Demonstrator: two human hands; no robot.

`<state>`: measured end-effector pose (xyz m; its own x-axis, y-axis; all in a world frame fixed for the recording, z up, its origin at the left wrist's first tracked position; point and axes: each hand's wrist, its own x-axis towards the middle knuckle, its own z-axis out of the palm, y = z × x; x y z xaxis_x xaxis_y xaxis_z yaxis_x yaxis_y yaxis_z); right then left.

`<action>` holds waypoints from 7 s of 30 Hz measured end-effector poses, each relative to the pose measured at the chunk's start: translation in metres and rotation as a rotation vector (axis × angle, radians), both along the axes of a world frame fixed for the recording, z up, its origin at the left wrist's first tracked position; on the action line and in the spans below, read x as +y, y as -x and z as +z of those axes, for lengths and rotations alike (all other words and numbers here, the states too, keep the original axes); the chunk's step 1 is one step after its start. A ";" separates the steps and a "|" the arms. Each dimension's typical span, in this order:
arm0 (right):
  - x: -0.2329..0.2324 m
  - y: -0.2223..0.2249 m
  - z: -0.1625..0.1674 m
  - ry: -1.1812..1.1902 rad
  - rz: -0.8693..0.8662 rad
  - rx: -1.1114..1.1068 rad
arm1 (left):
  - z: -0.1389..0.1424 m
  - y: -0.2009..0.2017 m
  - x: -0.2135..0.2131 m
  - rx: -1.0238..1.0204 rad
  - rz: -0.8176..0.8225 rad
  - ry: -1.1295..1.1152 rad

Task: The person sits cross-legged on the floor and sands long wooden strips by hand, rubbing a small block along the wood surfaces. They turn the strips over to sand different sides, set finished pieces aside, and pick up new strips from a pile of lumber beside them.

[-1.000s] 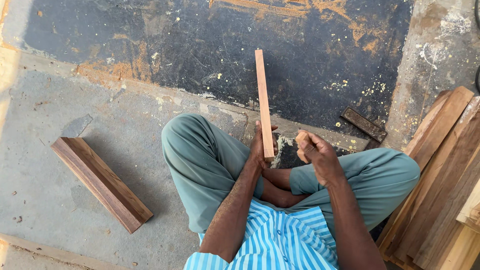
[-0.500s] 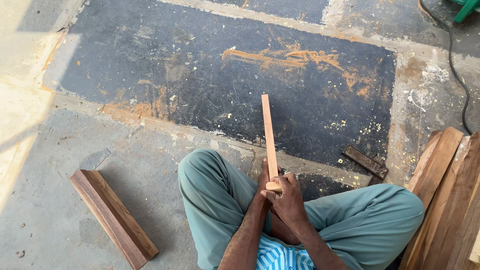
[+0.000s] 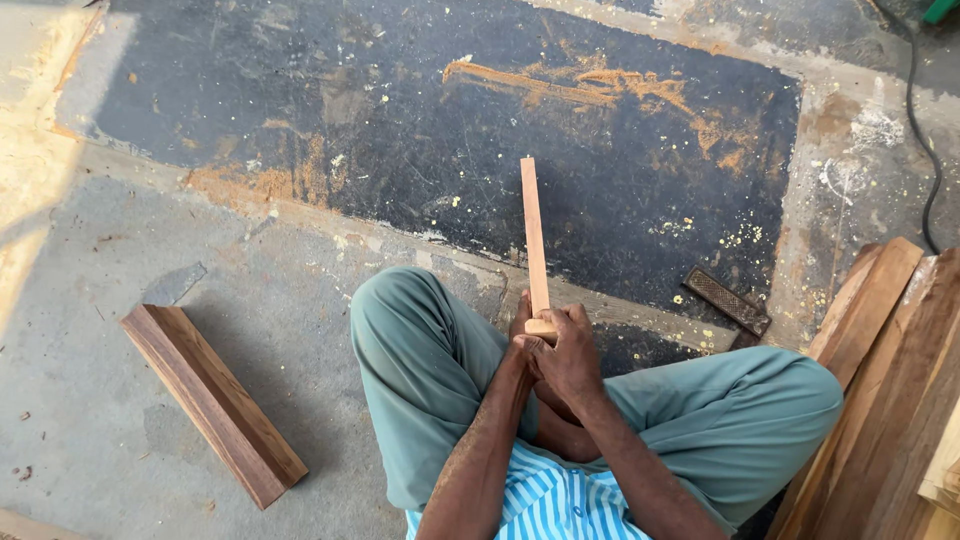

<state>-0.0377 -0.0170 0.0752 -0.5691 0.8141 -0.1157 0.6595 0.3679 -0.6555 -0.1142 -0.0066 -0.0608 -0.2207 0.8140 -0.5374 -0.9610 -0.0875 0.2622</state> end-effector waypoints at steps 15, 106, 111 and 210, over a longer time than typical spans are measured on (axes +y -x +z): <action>0.009 0.000 -0.014 -0.011 0.011 -0.036 | -0.001 0.001 -0.006 -0.047 -0.125 0.103; 0.212 0.088 0.007 -0.085 -0.148 0.194 | 0.035 -0.028 0.066 1.182 -0.530 0.695; 0.220 0.027 0.020 0.573 -0.366 0.373 | 0.054 -0.024 0.065 1.134 -0.496 0.707; 0.000 -0.019 -0.033 -0.112 -0.010 0.033 | -0.020 -0.007 -0.016 -0.037 -0.118 0.004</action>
